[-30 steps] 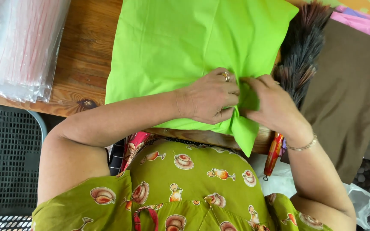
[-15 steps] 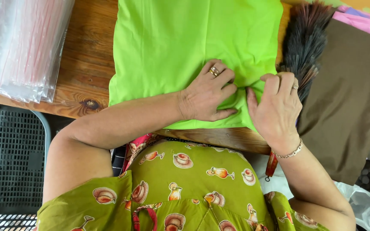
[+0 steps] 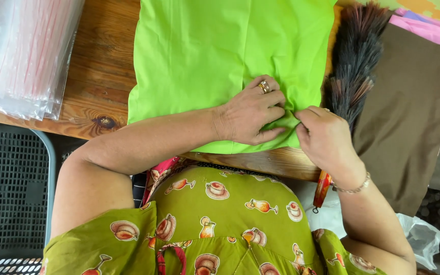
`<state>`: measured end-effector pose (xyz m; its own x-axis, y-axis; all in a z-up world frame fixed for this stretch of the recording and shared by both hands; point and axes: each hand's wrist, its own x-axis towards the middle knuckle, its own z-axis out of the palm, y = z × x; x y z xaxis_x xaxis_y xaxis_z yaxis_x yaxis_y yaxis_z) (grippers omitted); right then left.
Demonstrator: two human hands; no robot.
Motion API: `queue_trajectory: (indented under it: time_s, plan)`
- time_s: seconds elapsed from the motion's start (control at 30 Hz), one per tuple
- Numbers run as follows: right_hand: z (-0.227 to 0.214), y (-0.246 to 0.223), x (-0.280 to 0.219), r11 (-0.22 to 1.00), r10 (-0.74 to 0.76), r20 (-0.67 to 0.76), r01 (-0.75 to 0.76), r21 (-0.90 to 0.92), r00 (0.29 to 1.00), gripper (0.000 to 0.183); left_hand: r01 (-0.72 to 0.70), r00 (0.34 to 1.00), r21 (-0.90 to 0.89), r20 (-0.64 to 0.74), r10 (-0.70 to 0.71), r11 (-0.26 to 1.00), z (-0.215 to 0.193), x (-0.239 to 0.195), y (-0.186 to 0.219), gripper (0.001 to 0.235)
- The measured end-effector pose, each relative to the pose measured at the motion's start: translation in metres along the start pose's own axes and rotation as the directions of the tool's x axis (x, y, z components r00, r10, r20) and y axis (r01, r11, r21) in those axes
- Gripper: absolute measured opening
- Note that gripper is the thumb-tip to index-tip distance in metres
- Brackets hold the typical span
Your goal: The person smooths a bright green fabric on their lap with both hands. They then use a feather duster to brush the surface of the fabric repeatedly, alternating between smoothing it by hand and dusting it.
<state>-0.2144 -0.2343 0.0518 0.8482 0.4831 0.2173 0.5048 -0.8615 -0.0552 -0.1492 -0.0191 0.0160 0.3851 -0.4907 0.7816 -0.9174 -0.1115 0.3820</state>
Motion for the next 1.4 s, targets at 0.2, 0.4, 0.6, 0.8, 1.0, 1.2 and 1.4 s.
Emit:
queue_trajectory:
  time_s: [0.2, 0.4, 0.6, 0.8, 1.0, 1.2, 1.4]
  plan:
    - [-0.08, -0.031, 0.028, 0.894, 0.119, 0.371, -0.262, 0.363, 0.921, 0.02, -0.178, 0.847, 0.173, 0.529, 0.061, 0.969, -0.006, -0.001, 0.011, 0.04]
    - [-0.02, -0.007, 0.008, 0.99, 0.038, 0.502, -0.101, 0.1, 0.864, 0.015, -0.153, 0.934, 0.174, 0.346, 0.086, 0.973, -0.002, -0.003, 0.025, 0.006]
    - [0.02, 0.026, 0.006, 0.994, 0.081, 0.322, -0.102, 0.047, 0.943, 0.011, -0.092, 0.926, 0.035, 0.371, 0.072, 0.995, 0.017, -0.018, 0.01, 0.012]
    - [-0.025, 0.005, 0.025, 0.997, 0.048, 0.42, -0.071, 0.038, 0.906, 0.008, -0.041, 0.869, 0.226, 0.489, -0.077, 0.973, 0.005, -0.01, 0.028, 0.045]
    - [-0.044, 0.024, 0.047, 0.951, 0.226, 0.377, -0.288, 0.116, 0.898, 0.035, -0.14, 0.972, 0.137, 0.207, 0.11, 0.98, 0.027, -0.026, 0.01, 0.016]
    - [0.019, 0.007, 0.03, 0.936, 0.135, 0.498, -0.275, 0.219, 0.857, 0.034, -0.061, 0.998, 0.071, 0.005, 0.061, 0.996, 0.001, -0.002, 0.022, 0.026]
    - [-0.02, 0.009, 0.033, 0.855, 0.359, 0.088, -0.289, -0.43, 0.929, 0.031, -0.01, 0.994, 0.209, 0.104, -0.012, 0.978, -0.003, -0.002, 0.021, 0.044]
